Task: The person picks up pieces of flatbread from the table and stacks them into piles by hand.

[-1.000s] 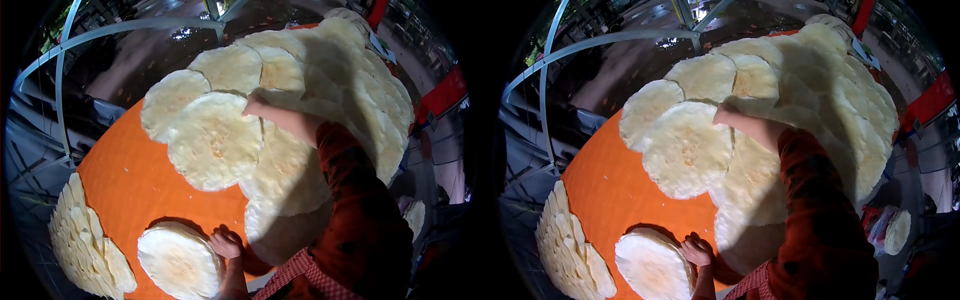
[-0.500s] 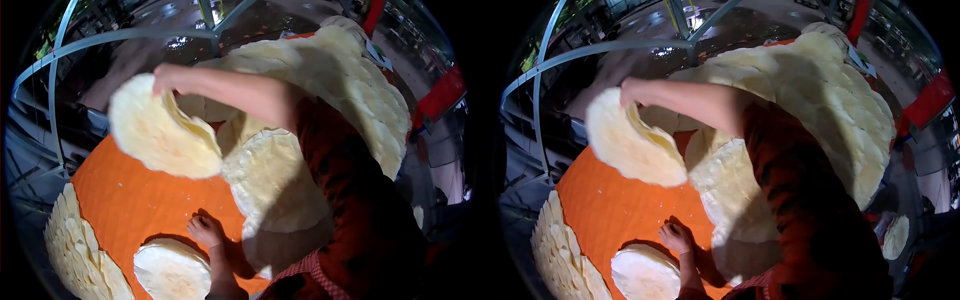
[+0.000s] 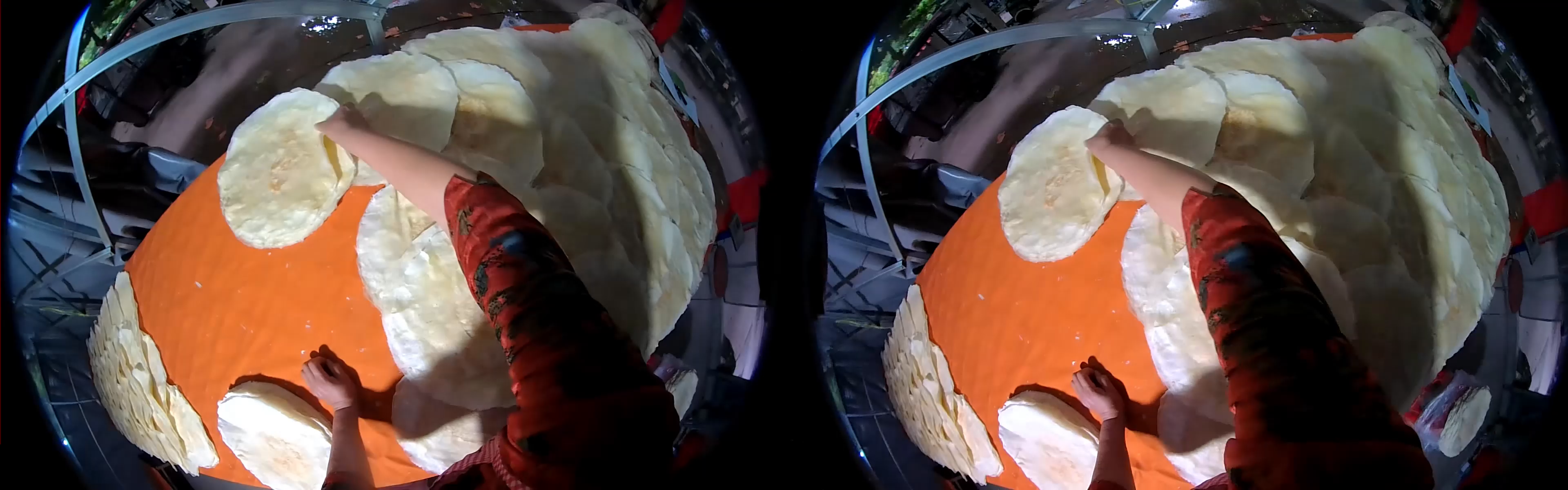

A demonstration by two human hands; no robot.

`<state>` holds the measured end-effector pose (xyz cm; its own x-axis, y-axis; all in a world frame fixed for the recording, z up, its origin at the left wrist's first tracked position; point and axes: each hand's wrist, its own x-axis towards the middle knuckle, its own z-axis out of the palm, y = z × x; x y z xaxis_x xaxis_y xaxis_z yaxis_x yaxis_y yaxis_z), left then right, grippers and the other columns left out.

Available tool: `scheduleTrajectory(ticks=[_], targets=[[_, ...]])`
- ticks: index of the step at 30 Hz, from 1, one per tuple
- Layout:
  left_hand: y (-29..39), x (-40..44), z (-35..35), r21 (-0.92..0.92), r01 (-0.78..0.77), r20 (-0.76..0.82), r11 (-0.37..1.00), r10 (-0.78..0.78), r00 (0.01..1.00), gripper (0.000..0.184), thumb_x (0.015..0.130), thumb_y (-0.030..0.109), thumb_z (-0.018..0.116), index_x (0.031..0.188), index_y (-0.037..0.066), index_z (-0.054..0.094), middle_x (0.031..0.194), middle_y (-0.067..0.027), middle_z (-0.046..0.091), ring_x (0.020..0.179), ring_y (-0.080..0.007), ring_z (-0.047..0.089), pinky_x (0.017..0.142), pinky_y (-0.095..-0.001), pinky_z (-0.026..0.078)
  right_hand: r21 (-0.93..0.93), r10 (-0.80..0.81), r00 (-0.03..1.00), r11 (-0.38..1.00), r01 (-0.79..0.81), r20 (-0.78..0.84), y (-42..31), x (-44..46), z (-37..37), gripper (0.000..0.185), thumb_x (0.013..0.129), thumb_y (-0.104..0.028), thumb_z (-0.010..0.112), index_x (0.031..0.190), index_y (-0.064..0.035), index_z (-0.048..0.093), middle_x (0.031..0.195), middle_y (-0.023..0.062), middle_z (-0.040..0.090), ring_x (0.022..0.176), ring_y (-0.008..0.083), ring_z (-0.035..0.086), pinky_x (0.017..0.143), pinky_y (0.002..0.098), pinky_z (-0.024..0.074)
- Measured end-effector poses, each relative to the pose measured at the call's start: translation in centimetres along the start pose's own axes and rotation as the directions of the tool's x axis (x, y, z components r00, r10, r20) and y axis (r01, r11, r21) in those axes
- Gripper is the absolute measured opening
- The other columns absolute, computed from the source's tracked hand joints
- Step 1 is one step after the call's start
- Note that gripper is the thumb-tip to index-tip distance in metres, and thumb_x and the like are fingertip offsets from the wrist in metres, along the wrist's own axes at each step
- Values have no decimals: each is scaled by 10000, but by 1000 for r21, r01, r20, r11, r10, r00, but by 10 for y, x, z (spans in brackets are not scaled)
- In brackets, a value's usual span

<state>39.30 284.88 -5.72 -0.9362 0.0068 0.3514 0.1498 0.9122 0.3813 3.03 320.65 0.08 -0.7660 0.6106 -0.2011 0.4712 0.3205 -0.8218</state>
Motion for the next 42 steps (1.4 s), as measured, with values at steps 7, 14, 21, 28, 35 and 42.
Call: scheduleTrajectory(ticks=[7,14,21,28,35,42], targets=[[3,1,-5,-7,-14,20,1000,15,1000,83,774,44,529,849,9,520,845,-182,496,834,-381,477,731,-456,388,90,-58,982,995,43,177,-15,23,24,404,633,-176,748,953,44,637,1031,197,654,939,262,651,797,354,520],[-8,-2,2,2,-19,0,1000,19,1000,58,805,65,519,821,12,504,834,-182,490,807,-383,478,704,-467,387,736,-207,952,676,-28,226,9,58,-126,151,619,-51,667,764,-25,631,763,129,628,698,291,621,664,394,515],[-3,-2,-2,17,-15,17,1000,15,1000,96,831,101,519,861,11,511,865,-189,491,858,-392,477,746,-469,382,268,165,978,955,-127,-125,113,31,-191,434,661,-323,790,911,8,661,844,132,659,678,270,609,611,420,491],[1,1,-4,14,-51,-15,999,52,999,68,812,62,525,858,11,524,838,-177,490,833,-384,478,722,-467,388,440,322,947,852,-284,-14,115,38,-182,375,702,-329,764,890,-33,631,801,127,645,604,250,601,532,411,492],[0,-2,-10,31,-23,40,999,22,999,90,808,70,536,891,36,526,881,-154,503,862,-362,486,731,-458,394,639,-218,895,763,-93,390,39,-29,-187,219,754,-226,687,843,-34,633,765,95,639,575,216,595,505,382,487],[-9,-2,-4,67,-106,-41,992,109,993,81,824,100,547,885,46,543,855,-137,516,841,-353,498,715,-452,407,689,-492,802,711,145,338,-65,-178,-289,190,744,-213,665,811,-38,636,732,77,623,593,193,578,538,362,464]])
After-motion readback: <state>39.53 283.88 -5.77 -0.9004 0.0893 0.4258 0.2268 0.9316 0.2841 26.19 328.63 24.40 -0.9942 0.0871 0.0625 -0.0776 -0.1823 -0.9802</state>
